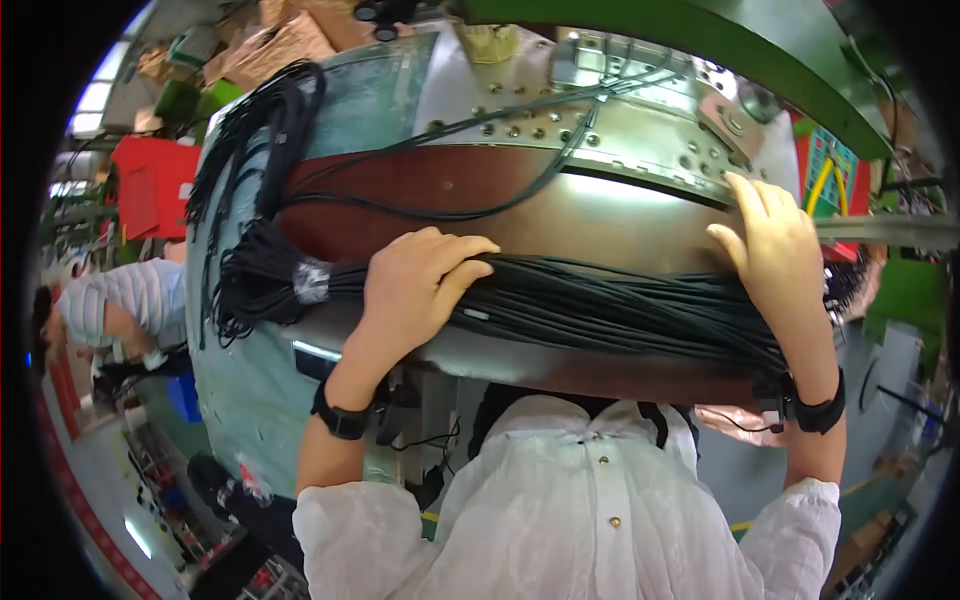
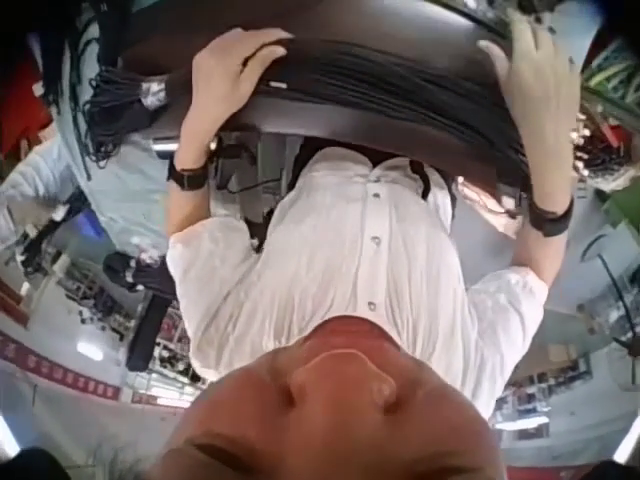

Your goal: The person moves a bundle of cables onto a workbench and picks up individual cables to insert their ends into a connector block. They then place the block into a machine to process the cables before removing them and setting them aside.

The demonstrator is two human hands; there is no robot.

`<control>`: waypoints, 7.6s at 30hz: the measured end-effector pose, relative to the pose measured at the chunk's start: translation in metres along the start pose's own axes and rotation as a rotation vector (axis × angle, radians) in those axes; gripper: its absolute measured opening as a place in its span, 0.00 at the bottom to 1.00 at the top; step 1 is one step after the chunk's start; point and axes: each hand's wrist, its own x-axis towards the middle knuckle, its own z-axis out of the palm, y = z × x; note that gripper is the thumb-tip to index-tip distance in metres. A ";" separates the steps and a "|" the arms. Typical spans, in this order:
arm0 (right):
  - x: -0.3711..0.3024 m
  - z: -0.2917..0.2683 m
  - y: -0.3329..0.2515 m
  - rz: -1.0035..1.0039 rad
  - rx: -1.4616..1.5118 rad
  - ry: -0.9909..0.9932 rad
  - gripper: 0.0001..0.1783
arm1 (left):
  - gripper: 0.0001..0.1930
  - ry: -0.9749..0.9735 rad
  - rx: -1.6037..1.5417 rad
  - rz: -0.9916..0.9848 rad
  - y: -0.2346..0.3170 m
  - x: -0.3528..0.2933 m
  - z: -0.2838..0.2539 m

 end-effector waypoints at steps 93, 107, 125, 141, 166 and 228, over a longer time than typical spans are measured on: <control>-0.020 0.023 -0.027 -0.395 0.621 0.450 0.14 | 0.15 -0.397 -1.668 -0.637 0.123 0.010 0.057; -0.015 0.015 -0.012 -0.372 0.695 0.000 0.09 | 0.19 -0.406 -1.944 -0.721 0.111 0.023 0.058; -0.031 0.001 -0.014 -0.232 0.675 0.208 0.11 | 0.23 -0.810 -2.036 -0.733 0.129 0.040 0.051; -0.033 -0.005 0.007 -0.330 0.505 0.108 0.11 | 0.24 -1.117 -1.477 -0.729 0.138 0.079 0.046; 0.128 0.031 0.077 0.342 0.943 -0.088 0.16 | 0.19 -0.398 -1.034 -0.422 0.022 0.203 0.056; 0.116 0.058 0.024 -0.341 0.049 0.605 0.11 | 0.10 0.242 0.219 0.287 0.008 0.210 0.049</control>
